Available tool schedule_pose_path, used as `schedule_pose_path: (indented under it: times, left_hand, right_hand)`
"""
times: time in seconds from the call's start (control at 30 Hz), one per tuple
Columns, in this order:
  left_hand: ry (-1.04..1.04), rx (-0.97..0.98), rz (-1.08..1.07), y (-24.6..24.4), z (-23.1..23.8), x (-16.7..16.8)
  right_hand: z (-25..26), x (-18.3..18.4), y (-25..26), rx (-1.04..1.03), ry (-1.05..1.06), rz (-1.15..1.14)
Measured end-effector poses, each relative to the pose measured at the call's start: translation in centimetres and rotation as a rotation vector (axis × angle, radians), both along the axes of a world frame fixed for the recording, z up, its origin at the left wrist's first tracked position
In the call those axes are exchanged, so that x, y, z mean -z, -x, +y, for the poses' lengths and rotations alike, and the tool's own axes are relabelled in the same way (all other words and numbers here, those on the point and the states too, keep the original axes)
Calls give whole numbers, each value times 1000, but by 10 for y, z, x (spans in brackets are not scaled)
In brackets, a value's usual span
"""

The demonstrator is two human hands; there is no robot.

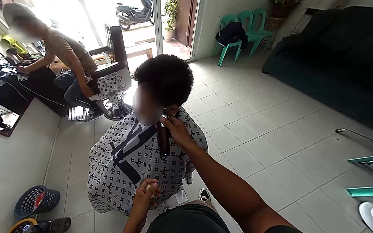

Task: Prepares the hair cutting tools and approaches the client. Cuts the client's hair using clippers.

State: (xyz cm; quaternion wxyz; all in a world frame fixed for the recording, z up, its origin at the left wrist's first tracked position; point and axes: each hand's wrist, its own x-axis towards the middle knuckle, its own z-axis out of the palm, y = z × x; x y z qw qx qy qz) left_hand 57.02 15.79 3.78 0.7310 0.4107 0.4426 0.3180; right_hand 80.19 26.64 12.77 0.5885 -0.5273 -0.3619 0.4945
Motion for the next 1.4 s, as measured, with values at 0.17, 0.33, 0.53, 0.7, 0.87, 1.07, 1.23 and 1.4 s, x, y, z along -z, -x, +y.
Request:
schedule_pose_path:
  times: [0.17,0.33,0.53,0.7,0.87,1.07,1.23,1.4]
  left_hand:
    - [-7,26,12,2,1,1]
    - [-11,30,22,2,2,-1]
    - [-5,27,29,2,2,1]
    - [-6,19,54,3,5,-2]
    - [-27,24,64,4,5,-4]
    - [-24,45,90,2,3,-3]
    - [-24,25,88,4,4,-1]
    - [9,83,58,-1,10,-9]
  right_hand:
    - [0,0,1,0,6,-17]
    - [0,0,1,-14,12,22]
    - [-1,1,1,-5,-9,-13]
    - [0,-1,2,3,-14,24]
    - [-3,-2,2,-14,5,104]
    - [-3,0,-4,-28,14,38]
    - [-3,3,-9,-6,-1,7]
    - [-3,3,-11,-10,-1,17]
